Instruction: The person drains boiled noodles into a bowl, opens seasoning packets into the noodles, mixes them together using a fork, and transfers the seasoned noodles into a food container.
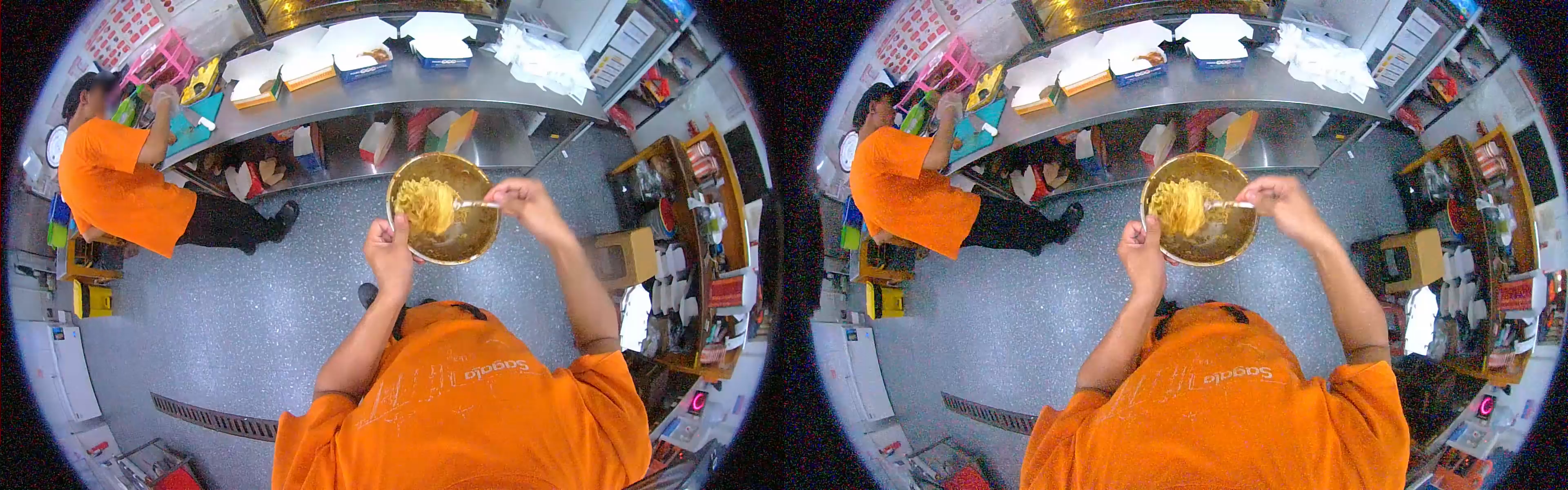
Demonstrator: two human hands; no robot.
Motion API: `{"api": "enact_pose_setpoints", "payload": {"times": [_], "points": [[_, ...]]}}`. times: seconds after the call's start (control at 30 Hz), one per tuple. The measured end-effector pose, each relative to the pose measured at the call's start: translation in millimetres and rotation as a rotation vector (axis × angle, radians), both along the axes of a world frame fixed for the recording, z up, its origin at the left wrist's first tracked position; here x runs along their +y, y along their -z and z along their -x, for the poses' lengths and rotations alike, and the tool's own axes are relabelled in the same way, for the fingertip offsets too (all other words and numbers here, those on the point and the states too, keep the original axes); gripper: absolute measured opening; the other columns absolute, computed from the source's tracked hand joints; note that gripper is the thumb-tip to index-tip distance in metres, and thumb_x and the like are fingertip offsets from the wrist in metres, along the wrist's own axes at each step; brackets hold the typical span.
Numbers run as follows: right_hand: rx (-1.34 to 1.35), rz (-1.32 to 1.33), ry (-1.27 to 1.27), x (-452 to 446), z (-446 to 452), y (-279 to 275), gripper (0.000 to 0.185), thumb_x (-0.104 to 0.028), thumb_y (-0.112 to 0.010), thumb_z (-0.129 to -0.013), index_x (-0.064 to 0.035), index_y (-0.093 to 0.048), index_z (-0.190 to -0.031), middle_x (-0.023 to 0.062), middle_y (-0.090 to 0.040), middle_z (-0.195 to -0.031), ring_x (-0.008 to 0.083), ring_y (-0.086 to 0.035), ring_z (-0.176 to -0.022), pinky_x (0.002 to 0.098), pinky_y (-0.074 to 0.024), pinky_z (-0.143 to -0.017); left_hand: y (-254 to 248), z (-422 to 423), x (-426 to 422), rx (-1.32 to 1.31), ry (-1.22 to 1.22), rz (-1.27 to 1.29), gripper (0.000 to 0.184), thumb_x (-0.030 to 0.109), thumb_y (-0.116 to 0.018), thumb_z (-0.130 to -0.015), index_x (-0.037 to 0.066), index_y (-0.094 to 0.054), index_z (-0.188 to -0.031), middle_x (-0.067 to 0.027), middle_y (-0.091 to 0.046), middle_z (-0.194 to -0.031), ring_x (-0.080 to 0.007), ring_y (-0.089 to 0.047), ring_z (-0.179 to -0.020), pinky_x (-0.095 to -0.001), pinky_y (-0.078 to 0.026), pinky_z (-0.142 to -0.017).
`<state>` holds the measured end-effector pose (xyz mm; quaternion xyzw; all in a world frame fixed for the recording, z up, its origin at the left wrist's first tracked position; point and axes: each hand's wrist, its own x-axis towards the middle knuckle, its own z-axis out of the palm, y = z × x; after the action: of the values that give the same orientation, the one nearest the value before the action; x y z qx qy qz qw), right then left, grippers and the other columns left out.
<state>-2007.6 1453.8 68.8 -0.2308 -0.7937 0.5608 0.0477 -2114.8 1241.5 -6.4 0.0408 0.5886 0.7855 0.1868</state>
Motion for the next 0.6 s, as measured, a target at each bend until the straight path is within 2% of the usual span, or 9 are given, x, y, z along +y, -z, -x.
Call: {"api": "enact_pose_setpoints", "payload": {"times": [0.17,0.23,0.27,0.33,0.37,0.4,0.43,0.53,0.6], "points": [[0.027,-0.070,0.038,16.3,3.0,-65.5,0.014,-0.011,-0.060,-0.088,-0.0010,-0.069,-0.088,0.0033,-0.068,-0.082,0.0083,-0.059,-0.079,0.0278,-0.0469,-0.072,-3.6,3.6,-5.5,-0.030,-0.004,-0.014,0.032,0.030,-0.058,-0.094,0.009,-0.045,-0.074,-0.0048,-0.057,-0.059,-0.0110,-0.053,-0.042,-0.0266,-0.043,-0.032],[0.085,-0.393,-0.080,17.2,4.9,-95.6,0.013,-0.012,-0.062,-0.084,-0.0018,-0.069,-0.088,0.0074,-0.069,-0.081,0.0147,-0.064,-0.076,0.0302,-0.0480,-0.071,-0.8,5.9,-8.2,-0.015,0.007,0.023,0.032,0.030,-0.058,-0.095,0.008,-0.045,-0.074,-0.0051,-0.057,-0.059,-0.0114,-0.053,-0.042,-0.0269,-0.043,-0.032],[0.085,-0.393,-0.082,10.6,6.0,-113.6,0.013,-0.012,-0.062,-0.084,-0.0018,-0.069,-0.088,0.0074,-0.069,-0.081,0.0147,-0.064,-0.076,0.0302,-0.0480,-0.071,0.7,7.2,-8.9,-0.016,0.005,0.023,0.032,0.030,-0.058,-0.095,0.008,-0.045,-0.074,-0.0051,-0.057,-0.059,-0.0114,-0.053,-0.042,-0.0269,-0.043,-0.032],[0.054,-0.888,-0.239,-12.3,9.9,-146.2,0.013,-0.013,-0.061,-0.082,-0.0037,-0.068,-0.086,0.0112,-0.068,-0.080,0.0251,-0.066,-0.074,0.0350,-0.0510,-0.070,2.6,9.5,-9.2,-0.025,0.004,0.016,0.032,0.029,-0.058,-0.095,0.008,-0.045,-0.074,-0.0049,-0.057,-0.059,-0.0114,-0.054,-0.042,-0.0269,-0.044,-0.032],[0.055,-0.887,-0.240,-24.2,9.8,-155.1,0.013,-0.013,-0.061,-0.082,-0.0037,-0.068,-0.086,0.0112,-0.068,-0.080,0.0251,-0.066,-0.074,0.0350,-0.0510,-0.070,1.1,10.0,-10.4,-0.024,0.003,0.017,0.032,0.029,-0.058,-0.095,0.008,-0.045,-0.074,-0.0049,-0.057,-0.059,-0.0114,-0.054,-0.042,-0.0269,-0.044,-0.032],[0.045,-1.131,-0.271,-37.0,8.7,-162.0,0.012,-0.013,-0.059,-0.081,-0.0054,-0.067,-0.084,0.0120,-0.067,-0.077,0.0283,-0.066,-0.072,0.0377,-0.0516,-0.067,-1.6,10.3,-11.9,-0.016,0.008,0.016,0.031,0.028,-0.058,-0.095,0.008,-0.045,-0.074,-0.0047,-0.057,-0.059,-0.0114,-0.053,-0.042,-0.0270,-0.044,-0.032],[0.035,-1.377,-0.302,-44.8,10.2,-164.8,0.011,-0.013,-0.057,-0.080,-0.0072,-0.067,-0.082,0.0127,-0.066,-0.075,0.0316,-0.065,-0.071,0.0404,-0.0522,-0.064,-3.3,11.8,-12.6,-0.007,0.011,0.014,0.031,0.027,-0.058,-0.095,0.008,-0.045,-0.074,-0.0044,-0.056,-0.059,-0.0114,-0.053,-0.042,-0.0271,-0.044,-0.031],[-0.055,-1.369,-0.278,-52.4,21.6,-147.5,0.011,-0.008,-0.057,-0.076,-0.0084,-0.065,-0.084,0.0120,-0.065,-0.074,0.0314,-0.065,-0.070,0.0417,-0.0514,-0.063,-0.3,16.9,-15.2,-0.016,0.010,0.024,0.031,0.026,-0.058,-0.094,0.008,-0.045,-0.074,-0.0036,-0.055,-0.058,-0.0110,-0.053,-0.041,-0.0271,-0.044,-0.030],[-0.197,-1.363,-0.270,-35.9,40.7,-85.0,0.013,-0.010,-0.056,-0.076,-0.0089,-0.066,-0.085,0.0124,-0.066,-0.076,0.0310,-0.065,-0.071,0.0414,-0.0527,-0.063,-2.7,19.4,-18.3,-0.010,0.020,0.026,0.030,0.025,-0.059,-0.094,0.008,-0.045,-0.074,-0.0036,-0.055,-0.058,-0.0109,-0.052,-0.041,-0.0271,-0.043,-0.030]]}}
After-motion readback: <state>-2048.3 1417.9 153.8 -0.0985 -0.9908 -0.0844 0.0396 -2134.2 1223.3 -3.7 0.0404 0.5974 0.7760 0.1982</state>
